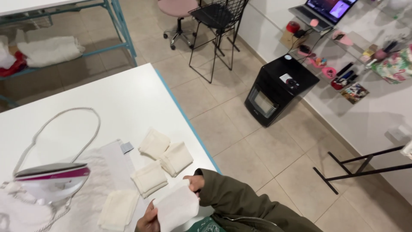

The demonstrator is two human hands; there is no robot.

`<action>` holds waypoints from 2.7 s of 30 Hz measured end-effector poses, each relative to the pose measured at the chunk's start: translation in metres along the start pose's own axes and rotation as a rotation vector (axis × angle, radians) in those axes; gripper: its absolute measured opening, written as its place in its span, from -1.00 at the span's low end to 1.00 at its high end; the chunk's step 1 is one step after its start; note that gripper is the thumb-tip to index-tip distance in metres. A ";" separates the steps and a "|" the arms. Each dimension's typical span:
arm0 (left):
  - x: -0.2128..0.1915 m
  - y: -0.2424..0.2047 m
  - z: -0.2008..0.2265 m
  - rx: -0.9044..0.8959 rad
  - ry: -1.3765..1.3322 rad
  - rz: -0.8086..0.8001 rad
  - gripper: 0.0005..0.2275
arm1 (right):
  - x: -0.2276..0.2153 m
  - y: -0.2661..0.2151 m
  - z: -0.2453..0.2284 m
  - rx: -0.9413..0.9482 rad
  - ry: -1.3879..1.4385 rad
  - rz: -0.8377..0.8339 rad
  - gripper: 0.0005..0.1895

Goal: Folding small white fabric pouches on a workbench.

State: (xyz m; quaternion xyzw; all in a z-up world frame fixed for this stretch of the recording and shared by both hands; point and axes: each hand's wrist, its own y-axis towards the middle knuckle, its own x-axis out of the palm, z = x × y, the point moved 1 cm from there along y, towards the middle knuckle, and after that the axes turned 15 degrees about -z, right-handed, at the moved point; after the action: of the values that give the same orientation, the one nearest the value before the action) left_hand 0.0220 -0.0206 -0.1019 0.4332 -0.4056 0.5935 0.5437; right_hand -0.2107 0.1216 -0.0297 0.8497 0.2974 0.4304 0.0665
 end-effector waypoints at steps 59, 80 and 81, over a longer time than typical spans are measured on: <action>0.246 0.029 0.062 0.410 1.419 0.311 -0.77 | 0.108 0.079 -0.090 0.167 -1.554 0.515 -0.73; 0.187 0.035 0.034 0.548 0.997 0.390 -0.92 | 0.111 0.088 -0.095 0.076 -1.542 0.590 -0.83; 0.191 0.034 0.035 0.547 0.999 0.387 -0.92 | 0.114 0.090 -0.098 0.073 -1.544 0.593 -0.83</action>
State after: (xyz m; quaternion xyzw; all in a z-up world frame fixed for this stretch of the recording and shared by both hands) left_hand -0.0162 -0.0006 0.0908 0.1442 -0.0050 0.8962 0.4195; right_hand -0.1944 0.0984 0.1432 0.9511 -0.0545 -0.2843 0.1080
